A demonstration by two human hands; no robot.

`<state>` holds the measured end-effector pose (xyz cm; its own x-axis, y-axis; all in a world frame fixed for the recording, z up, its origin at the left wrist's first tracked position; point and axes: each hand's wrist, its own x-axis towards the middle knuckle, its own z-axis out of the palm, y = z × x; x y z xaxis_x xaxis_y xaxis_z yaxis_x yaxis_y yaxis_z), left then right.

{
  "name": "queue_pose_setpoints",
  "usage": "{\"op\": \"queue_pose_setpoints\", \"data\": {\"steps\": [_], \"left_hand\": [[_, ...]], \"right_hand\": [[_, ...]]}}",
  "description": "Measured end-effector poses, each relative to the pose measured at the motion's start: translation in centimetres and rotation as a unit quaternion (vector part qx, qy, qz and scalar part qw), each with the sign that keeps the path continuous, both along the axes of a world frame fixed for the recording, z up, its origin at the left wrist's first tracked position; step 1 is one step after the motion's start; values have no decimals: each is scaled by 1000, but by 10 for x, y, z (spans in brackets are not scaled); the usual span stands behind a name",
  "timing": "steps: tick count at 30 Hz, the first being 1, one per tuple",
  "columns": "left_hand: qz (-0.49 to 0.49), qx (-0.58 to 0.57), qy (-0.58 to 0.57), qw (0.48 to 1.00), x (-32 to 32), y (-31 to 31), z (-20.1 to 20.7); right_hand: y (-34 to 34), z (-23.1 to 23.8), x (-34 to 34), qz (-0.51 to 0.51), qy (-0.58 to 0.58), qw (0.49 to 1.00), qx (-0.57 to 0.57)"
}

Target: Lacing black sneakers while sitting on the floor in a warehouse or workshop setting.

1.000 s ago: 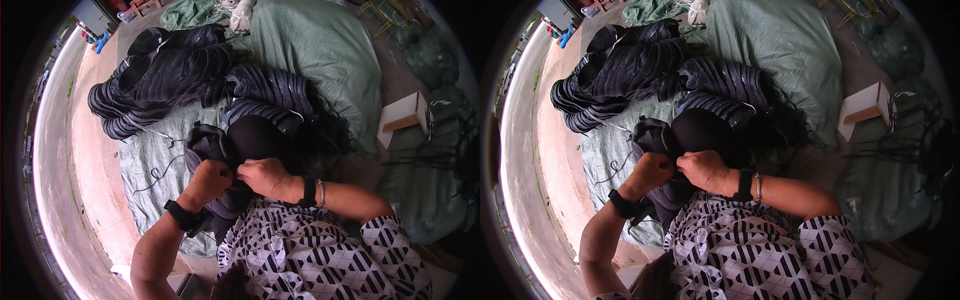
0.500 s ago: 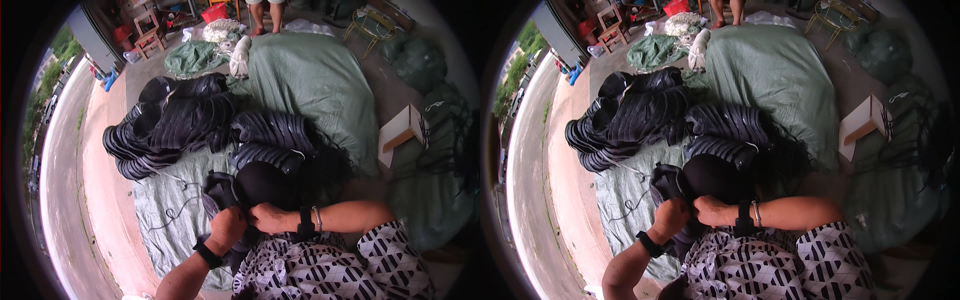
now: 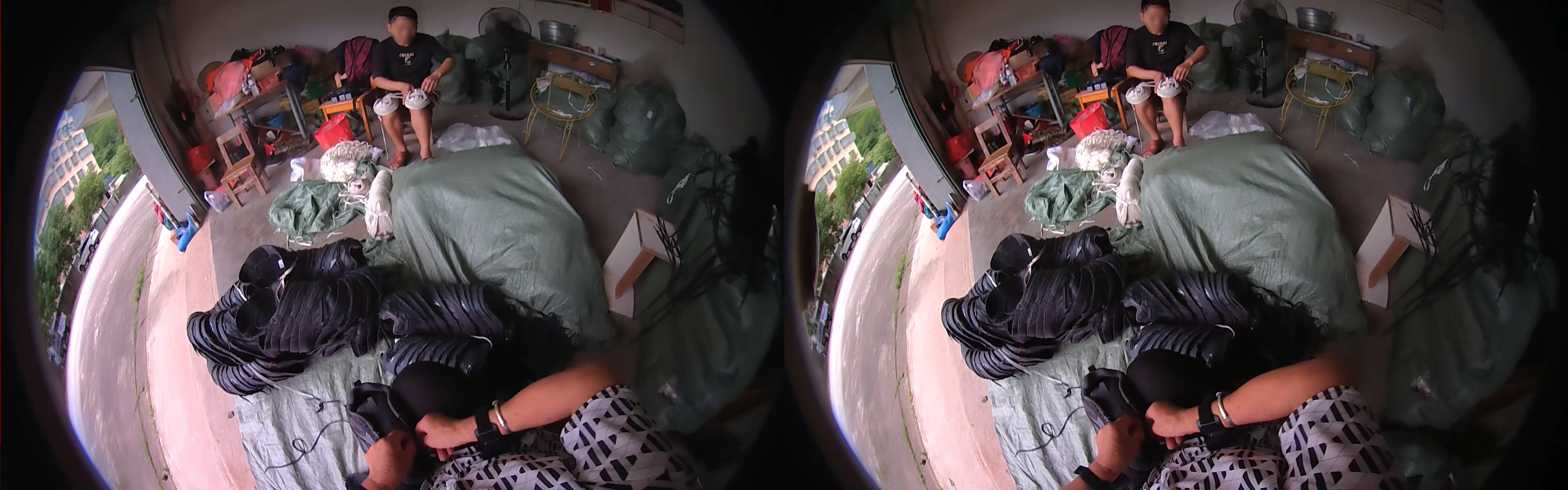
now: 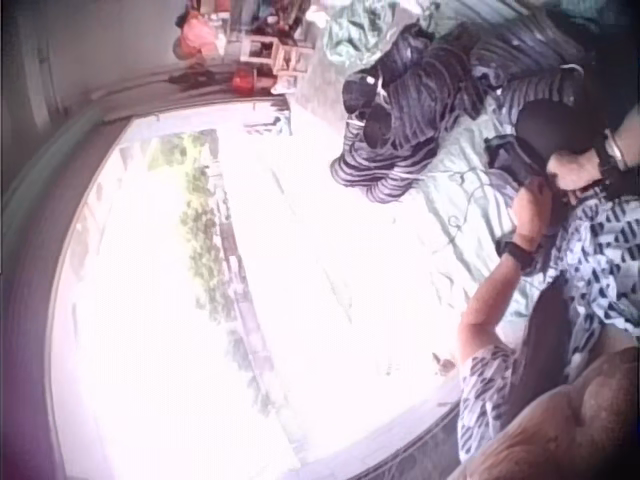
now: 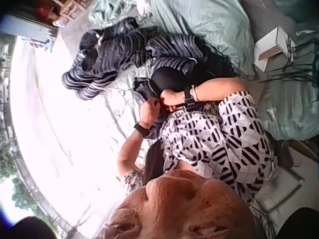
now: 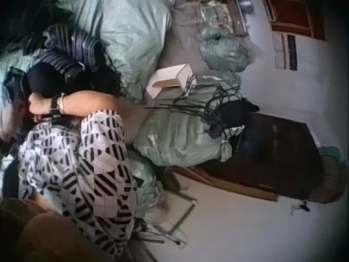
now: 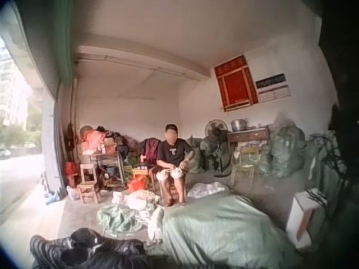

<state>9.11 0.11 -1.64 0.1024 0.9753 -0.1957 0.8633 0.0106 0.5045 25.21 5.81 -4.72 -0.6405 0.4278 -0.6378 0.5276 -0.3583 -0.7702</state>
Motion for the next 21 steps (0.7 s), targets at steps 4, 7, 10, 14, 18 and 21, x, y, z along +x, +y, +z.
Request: {"op": "queue_pose_setpoints", "data": {"steps": [4, 7, 10, 14, 18, 21], "left_hand": [[-4, 4, -17, 1000, 4, -3, 15], [140, -44, -347, 926, 6, -6, 27], [248, -22, -494, 833, 5, -5, 27], [264, 52, -463, 845, 3, 5, 8], [20, 152, -205, 967, -2, 11, -6], [-82, 99, -29, 991, -5, 17, -9]], "right_hand": [[-3, 7, -1, -16, 10, 1000, 15], [4, 14, 4, 120, 49, 817, 562], [15, 20, 8, 156, 64, 770, 615], [26, 22, 2, 274, 36, 744, 608], [30, 18, 7, 235, 92, 578, 776], [36, 13, 19, 278, 153, 668, 673]]}}
